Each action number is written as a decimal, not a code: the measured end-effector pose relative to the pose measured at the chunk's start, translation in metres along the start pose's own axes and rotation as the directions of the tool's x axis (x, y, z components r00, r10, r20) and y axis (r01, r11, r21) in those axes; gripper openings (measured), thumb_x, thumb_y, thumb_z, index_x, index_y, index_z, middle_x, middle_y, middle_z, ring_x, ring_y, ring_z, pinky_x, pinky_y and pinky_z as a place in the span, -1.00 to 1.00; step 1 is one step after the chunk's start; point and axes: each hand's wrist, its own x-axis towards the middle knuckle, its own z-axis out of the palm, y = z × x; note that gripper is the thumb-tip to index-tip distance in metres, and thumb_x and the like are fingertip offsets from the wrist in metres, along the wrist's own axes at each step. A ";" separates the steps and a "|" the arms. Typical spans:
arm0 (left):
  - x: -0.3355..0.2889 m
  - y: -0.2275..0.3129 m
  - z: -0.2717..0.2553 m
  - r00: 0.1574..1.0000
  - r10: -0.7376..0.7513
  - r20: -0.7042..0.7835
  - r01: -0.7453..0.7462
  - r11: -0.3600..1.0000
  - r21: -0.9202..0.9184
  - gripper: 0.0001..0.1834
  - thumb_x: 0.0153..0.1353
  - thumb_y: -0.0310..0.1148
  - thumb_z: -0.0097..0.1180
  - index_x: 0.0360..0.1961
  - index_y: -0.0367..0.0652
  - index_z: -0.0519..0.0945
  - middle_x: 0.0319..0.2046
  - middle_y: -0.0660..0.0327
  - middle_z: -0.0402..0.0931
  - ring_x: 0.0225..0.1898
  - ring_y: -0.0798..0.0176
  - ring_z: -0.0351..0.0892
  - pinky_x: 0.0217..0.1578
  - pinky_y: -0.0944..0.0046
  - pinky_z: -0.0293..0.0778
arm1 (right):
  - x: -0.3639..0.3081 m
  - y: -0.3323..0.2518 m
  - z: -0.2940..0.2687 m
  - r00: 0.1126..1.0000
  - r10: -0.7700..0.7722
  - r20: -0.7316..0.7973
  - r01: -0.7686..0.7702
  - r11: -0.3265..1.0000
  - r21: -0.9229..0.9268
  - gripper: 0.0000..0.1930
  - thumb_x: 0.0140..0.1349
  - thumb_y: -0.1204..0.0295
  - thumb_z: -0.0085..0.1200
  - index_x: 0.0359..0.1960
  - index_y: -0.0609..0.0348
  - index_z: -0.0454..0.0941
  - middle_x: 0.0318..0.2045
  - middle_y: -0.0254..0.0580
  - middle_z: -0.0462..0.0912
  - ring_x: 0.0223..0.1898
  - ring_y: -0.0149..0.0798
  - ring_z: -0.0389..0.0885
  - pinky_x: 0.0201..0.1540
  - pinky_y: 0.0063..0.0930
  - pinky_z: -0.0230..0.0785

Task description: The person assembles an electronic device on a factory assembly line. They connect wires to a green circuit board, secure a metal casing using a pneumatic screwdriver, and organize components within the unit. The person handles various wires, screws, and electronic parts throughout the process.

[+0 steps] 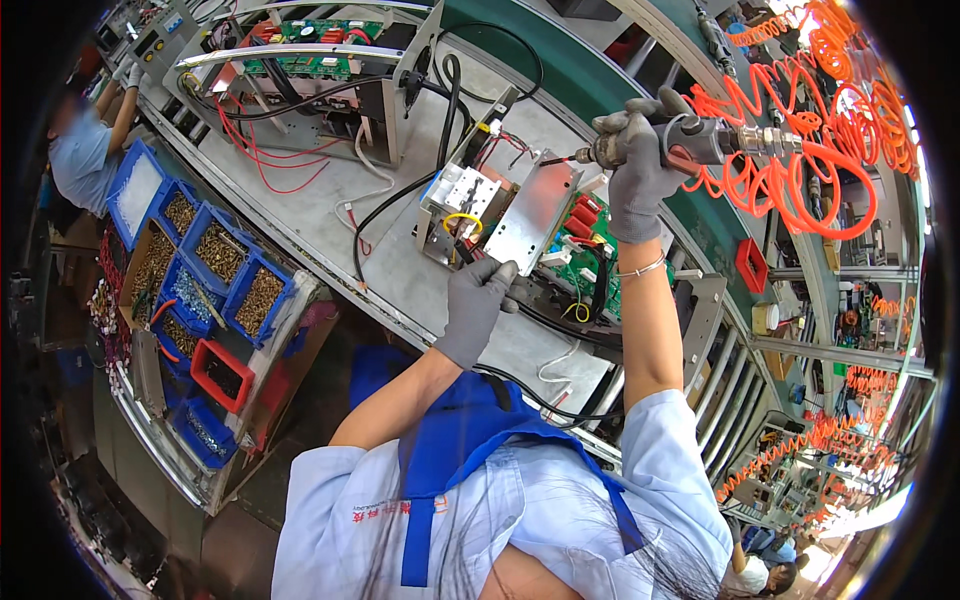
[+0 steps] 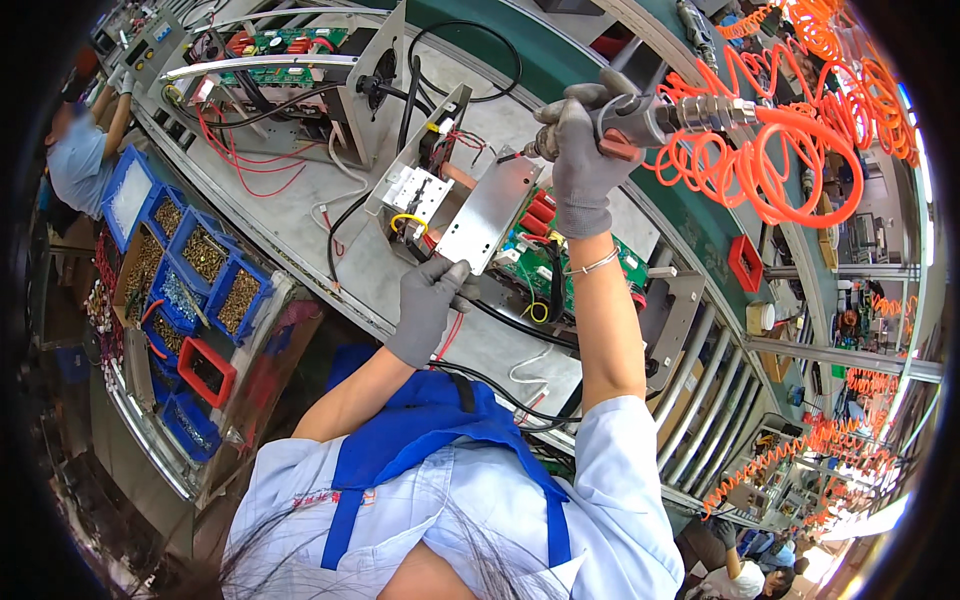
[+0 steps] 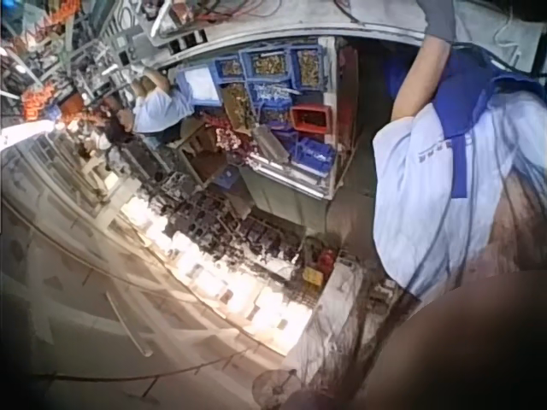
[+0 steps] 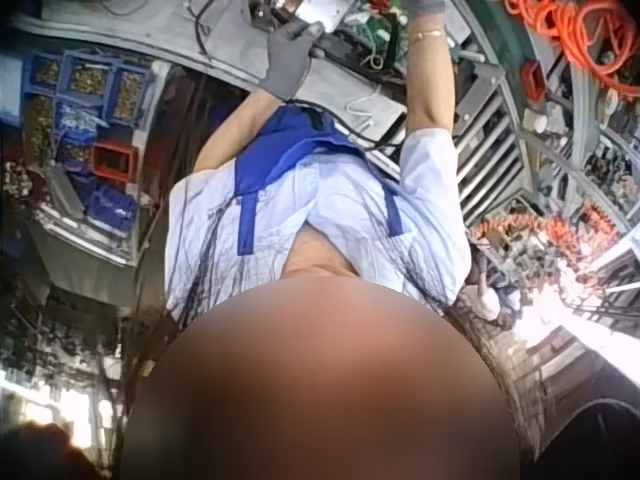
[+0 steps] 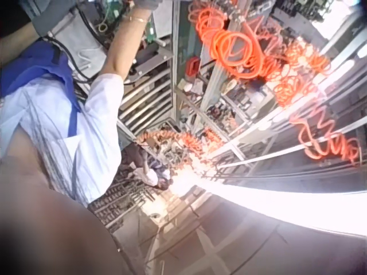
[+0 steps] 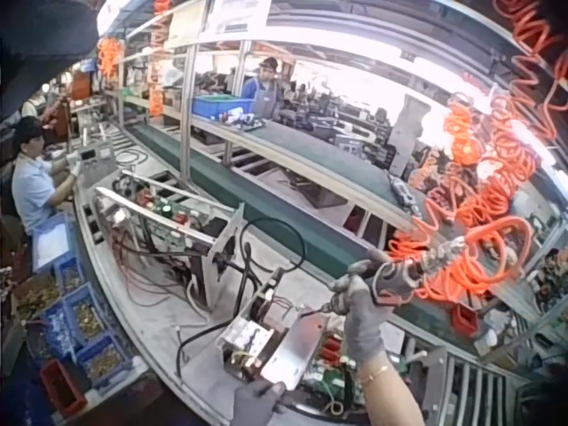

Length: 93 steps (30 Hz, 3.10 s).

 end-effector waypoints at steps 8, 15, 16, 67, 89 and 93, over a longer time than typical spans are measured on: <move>0.000 0.002 0.003 0.997 -0.001 -0.074 -0.002 0.999 -0.041 -0.77 0.39 -0.35 0.14 -0.24 -0.35 0.65 -0.44 0.18 0.65 -0.51 0.43 0.62 -0.56 0.46 0.50 | 0.010 0.003 0.013 0.995 0.087 0.041 -0.085 0.995 -0.052 -0.65 0.11 0.71 0.07 -0.02 0.42 0.44 -0.38 -0.14 0.61 -0.47 -0.31 0.68 -0.44 -0.50 0.55; 0.000 0.001 0.000 1.000 -0.007 -0.029 0.006 1.000 -0.003 -0.72 0.37 -0.28 0.14 -0.21 -0.36 0.63 -0.44 0.16 0.63 -0.48 0.39 0.62 -0.51 0.43 0.52 | 0.004 -0.002 0.019 0.995 0.100 0.007 -0.099 0.991 -0.093 -0.66 0.12 0.71 0.07 -0.02 0.41 0.45 -0.37 -0.11 0.63 -0.46 -0.32 0.69 -0.44 -0.50 0.55; -0.001 0.003 0.001 0.999 -0.002 -0.032 0.001 1.000 -0.010 -0.72 0.37 -0.28 0.14 -0.22 -0.36 0.62 -0.44 0.16 0.63 -0.48 0.39 0.62 -0.51 0.43 0.52 | 0.004 -0.003 0.020 0.993 0.117 -0.011 -0.118 0.990 -0.081 -0.66 0.12 0.71 0.07 -0.02 0.41 0.45 -0.37 -0.11 0.63 -0.46 -0.32 0.69 -0.45 -0.50 0.55; -0.040 0.015 -0.029 0.870 -0.330 0.368 0.465 0.796 -0.387 -0.68 0.39 -0.07 0.12 -0.11 -0.10 0.53 -0.34 0.30 0.46 -0.40 0.42 0.44 -0.53 0.52 0.40 | -0.144 -0.157 -0.035 0.981 0.193 -0.019 -0.179 0.939 0.294 -0.38 0.12 0.26 0.22 0.24 -0.09 0.27 -0.13 -0.25 0.52 -0.35 -0.26 0.57 -0.21 -0.17 0.51; -0.011 -0.005 -0.003 0.981 -0.154 0.120 0.173 0.970 -0.172 -0.61 0.37 -0.10 0.16 -0.14 -0.29 0.58 -0.37 0.22 0.60 -0.46 0.43 0.57 -0.56 0.46 0.50 | -0.112 -0.112 -0.017 0.980 0.200 0.025 -0.197 0.978 -0.068 -0.49 0.16 0.50 0.01 0.20 0.15 0.33 -0.13 -0.03 0.52 -0.30 -0.20 0.64 -0.25 -0.22 0.58; -0.003 0.001 0.005 0.999 -0.018 0.028 0.020 0.998 -0.054 -0.70 0.40 -0.24 0.11 -0.13 -0.31 0.60 -0.41 0.19 0.63 -0.49 0.40 0.60 -0.55 0.43 0.52 | -0.105 -0.089 -0.012 0.982 0.164 0.091 -0.158 0.985 -0.063 -0.50 0.09 0.76 -0.01 0.12 0.24 0.33 -0.19 -0.03 0.57 -0.31 -0.28 0.68 -0.30 -0.39 0.59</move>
